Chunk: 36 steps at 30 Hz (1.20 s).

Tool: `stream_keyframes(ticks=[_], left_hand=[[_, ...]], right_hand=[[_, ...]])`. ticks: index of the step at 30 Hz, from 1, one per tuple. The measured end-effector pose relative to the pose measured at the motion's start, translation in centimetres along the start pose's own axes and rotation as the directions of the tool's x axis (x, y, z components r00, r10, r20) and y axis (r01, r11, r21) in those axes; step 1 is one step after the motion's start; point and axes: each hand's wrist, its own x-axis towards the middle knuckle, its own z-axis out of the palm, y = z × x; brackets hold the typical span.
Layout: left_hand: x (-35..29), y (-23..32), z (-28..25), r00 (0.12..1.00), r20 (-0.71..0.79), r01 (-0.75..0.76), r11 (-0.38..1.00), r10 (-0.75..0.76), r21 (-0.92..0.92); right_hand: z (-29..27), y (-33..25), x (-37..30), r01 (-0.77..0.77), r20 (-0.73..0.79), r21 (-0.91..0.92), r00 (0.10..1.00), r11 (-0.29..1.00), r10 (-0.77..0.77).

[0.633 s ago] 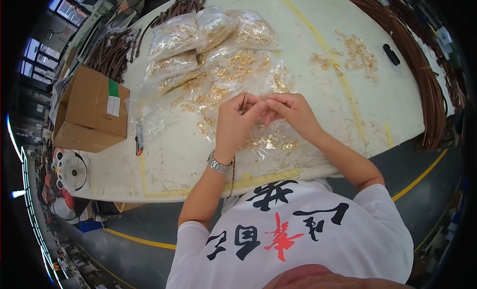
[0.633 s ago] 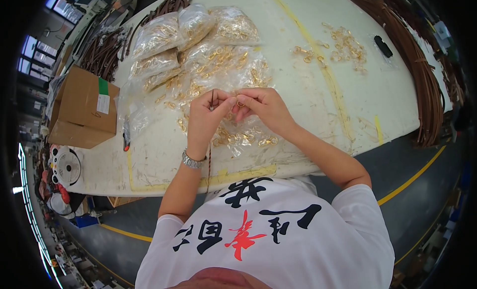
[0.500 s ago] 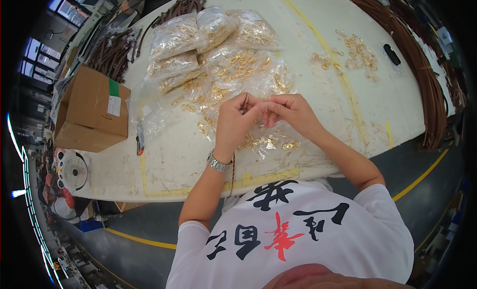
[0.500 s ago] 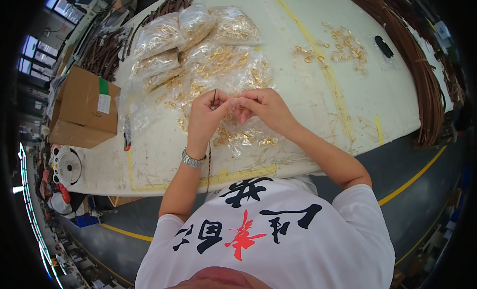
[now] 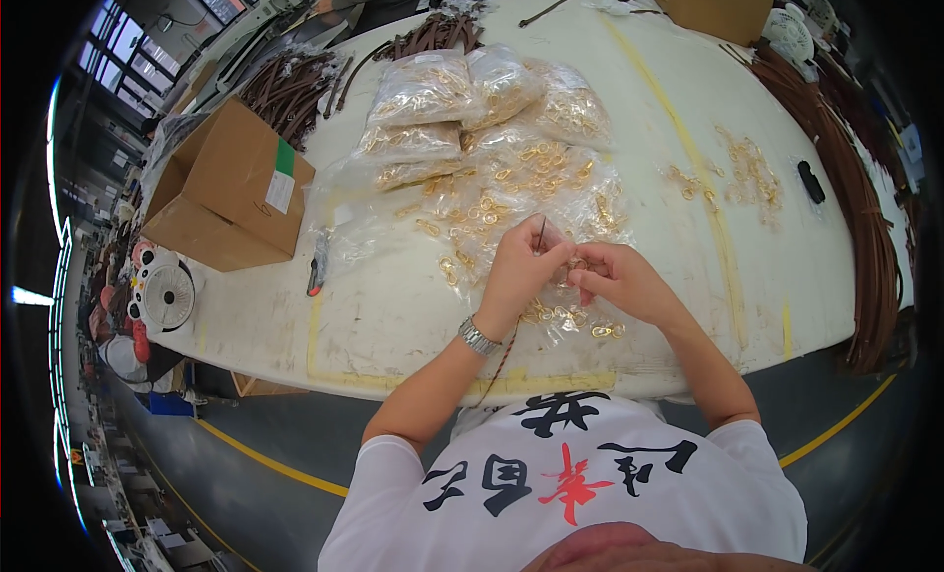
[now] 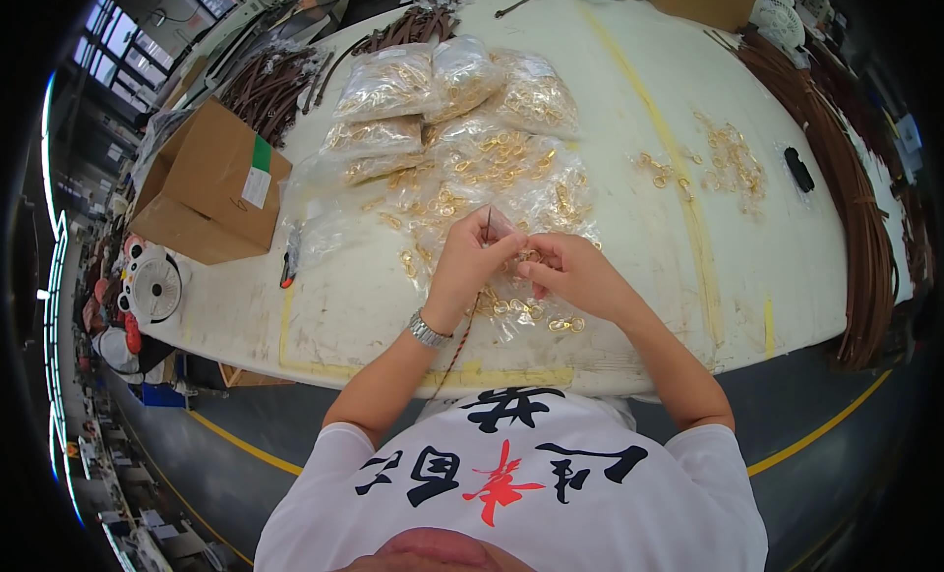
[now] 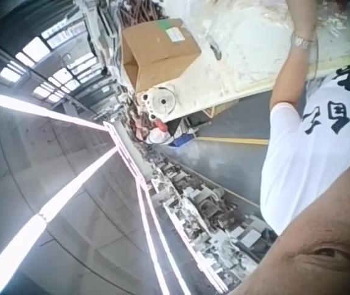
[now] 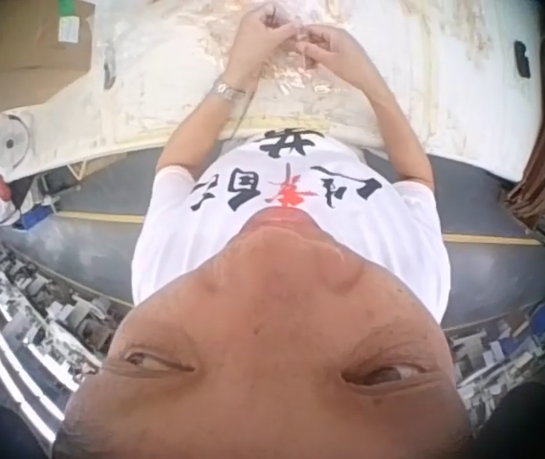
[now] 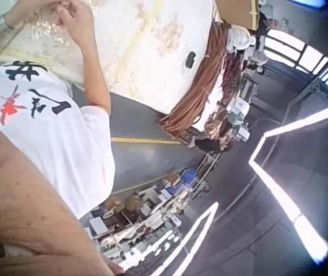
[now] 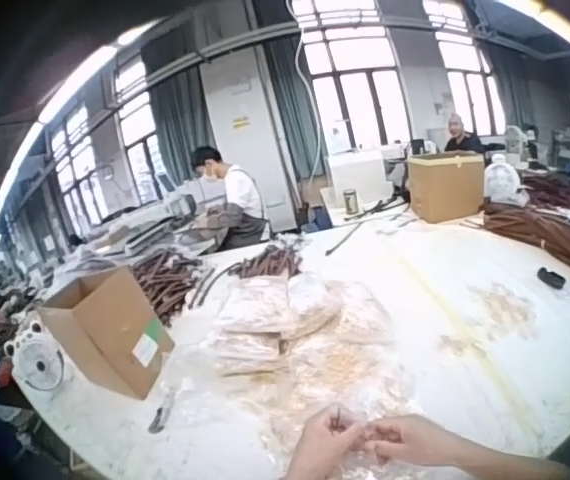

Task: Assembling small hardware components and leather straps for production.

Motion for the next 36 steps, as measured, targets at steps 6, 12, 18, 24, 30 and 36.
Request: stream_keyframes(ticks=[6, 12, 18, 24, 30, 36], left_hand=[[0.2, 0.6, 1.4, 0.998, 0.013, 0.067, 0.998, -0.067, 0.008], [-0.4, 2.8, -0.3, 0.987, 0.040, 0.158, 0.987, -0.157, -0.028], [0.0, 2.4, 0.1, 0.993, 0.099, 0.057, 0.998, -0.059, 0.018], [-0.2, 2.0, 0.6, 0.995, 0.086, -0.058, 0.979, 0.041, 0.194], [-0.2, 1.7, 0.1, 0.995, 0.078, -0.083, 0.964, 0.065, 0.251], [0.0, 1.7, 0.3, 0.988, 0.106, -0.144, 0.927, 0.114, 0.347]], right_hand=[[-0.2, 1.4, -0.5, 0.235, -0.140, -0.662, 0.894, 0.712, -0.425], [0.2, 1.9, 1.2, 0.387, -0.100, -0.606, 0.830, 0.696, -0.549], [-1.2, 0.7, 0.1, 0.139, -0.101, -0.260, 0.980, 0.955, -0.171], [-1.9, 1.9, 0.5, 0.116, -0.019, -0.042, 0.993, 0.992, -0.117], [-0.4, 0.2, 0.2, 0.209, -0.157, -0.399, 0.944, 0.893, -0.291], [-1.3, 1.0, 0.1, 0.282, -0.035, -0.635, 0.920, 0.719, -0.391]])
